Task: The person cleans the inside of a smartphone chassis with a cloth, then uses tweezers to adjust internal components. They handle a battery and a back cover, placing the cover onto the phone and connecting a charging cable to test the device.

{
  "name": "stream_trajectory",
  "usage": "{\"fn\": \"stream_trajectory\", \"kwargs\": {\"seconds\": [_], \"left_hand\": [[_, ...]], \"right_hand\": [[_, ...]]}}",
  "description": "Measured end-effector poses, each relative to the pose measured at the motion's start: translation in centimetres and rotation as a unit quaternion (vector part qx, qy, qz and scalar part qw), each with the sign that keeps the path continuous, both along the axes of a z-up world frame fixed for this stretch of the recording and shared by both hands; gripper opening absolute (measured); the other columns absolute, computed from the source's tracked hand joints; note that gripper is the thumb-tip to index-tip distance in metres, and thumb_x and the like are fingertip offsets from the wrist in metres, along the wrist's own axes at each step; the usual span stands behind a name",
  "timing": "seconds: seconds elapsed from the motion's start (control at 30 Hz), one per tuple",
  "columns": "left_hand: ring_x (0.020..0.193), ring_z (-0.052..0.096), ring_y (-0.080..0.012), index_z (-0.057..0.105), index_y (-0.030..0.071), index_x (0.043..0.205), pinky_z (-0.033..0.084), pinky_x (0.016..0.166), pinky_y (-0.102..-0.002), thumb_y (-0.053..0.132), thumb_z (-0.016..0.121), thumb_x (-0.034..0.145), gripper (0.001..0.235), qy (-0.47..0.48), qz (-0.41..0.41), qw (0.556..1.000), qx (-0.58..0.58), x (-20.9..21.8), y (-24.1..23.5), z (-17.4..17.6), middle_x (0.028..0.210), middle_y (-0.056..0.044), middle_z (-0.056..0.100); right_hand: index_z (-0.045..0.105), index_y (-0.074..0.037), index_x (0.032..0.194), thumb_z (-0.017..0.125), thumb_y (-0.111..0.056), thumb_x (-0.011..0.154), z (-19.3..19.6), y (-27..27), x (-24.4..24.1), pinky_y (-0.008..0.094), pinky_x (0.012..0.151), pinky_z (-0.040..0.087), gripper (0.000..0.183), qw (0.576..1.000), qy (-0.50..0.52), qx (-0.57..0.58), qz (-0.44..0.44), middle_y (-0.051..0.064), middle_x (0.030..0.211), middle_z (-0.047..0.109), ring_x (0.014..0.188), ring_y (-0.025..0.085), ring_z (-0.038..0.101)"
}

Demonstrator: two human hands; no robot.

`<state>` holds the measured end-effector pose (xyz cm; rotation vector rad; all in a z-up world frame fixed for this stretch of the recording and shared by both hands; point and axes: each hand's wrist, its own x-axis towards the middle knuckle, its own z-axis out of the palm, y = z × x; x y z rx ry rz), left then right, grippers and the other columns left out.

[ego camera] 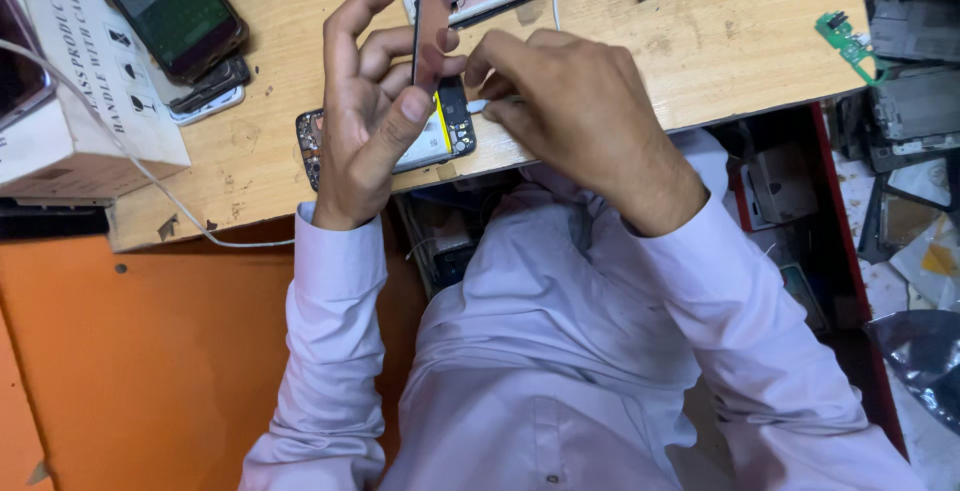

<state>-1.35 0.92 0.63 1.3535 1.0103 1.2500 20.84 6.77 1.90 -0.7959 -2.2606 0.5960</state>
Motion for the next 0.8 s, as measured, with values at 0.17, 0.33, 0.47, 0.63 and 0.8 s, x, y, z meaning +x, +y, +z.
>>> {"fn": "stream_trajectory", "kwargs": {"seconds": [0.17,0.33,0.47,0.63,0.8], "left_hand": [[0.128,0.063,-0.0282,0.018,0.005,0.161,0.052,0.116,-0.04,0.042,0.079,0.106,0.09,0.035,0.009,0.998,0.041,0.1,-0.1,-0.5,0.14,-0.019,0.059],[0.13,0.063,-0.0272,0.02,0.006,0.16,0.056,0.117,-0.039,0.035,0.085,0.103,0.091,0.166,0.035,0.978,0.122,1.3,-0.4,-0.3,0.142,-0.018,0.059],[0.135,0.065,-0.0279,0.022,0.005,0.159,0.054,0.121,-0.039,0.032,0.091,0.098,0.096,0.293,0.049,0.939,0.175,2.2,-0.7,0.3,0.142,-0.018,0.06],[0.135,0.061,-0.0334,0.025,0.003,0.157,0.045,0.121,-0.048,0.039,0.095,0.086,0.106,0.443,0.08,0.856,0.253,2.8,-0.7,1.4,0.146,-0.02,0.057],[0.132,0.062,-0.0296,0.03,0.004,0.157,0.037,0.124,-0.056,0.045,0.094,0.08,0.108,0.481,0.076,0.834,0.259,3.1,-0.6,1.3,0.141,-0.014,0.061]], "right_hand": [[0.067,-0.01,0.112,0.079,-0.018,0.097,1.0,-1.4,1.8,0.032,0.068,0.056,0.02,0.995,0.062,-0.044,-0.06,0.005,0.099,0.075,0.091,0.018,0.074],[0.055,0.0,0.136,0.064,-0.028,0.11,0.9,-1.9,3.6,0.024,0.07,0.06,0.039,0.893,0.299,-0.336,0.015,0.009,0.124,0.075,0.103,0.014,0.075],[0.038,-0.001,0.147,0.064,-0.026,0.108,-1.2,-2.9,3.3,0.029,0.077,0.067,0.054,0.846,0.393,-0.351,0.082,0.014,0.129,0.065,0.105,0.019,0.073],[0.043,0.011,0.143,0.064,-0.014,0.107,-3.0,-3.4,3.1,0.037,0.08,0.067,0.048,0.821,0.394,-0.413,0.015,0.021,0.128,0.065,0.101,0.026,0.075],[0.036,0.004,0.149,0.063,-0.012,0.105,-3.3,-3.5,4.3,0.039,0.085,0.066,0.054,0.776,0.434,-0.458,-0.003,0.018,0.128,0.065,0.108,0.026,0.073]]}}
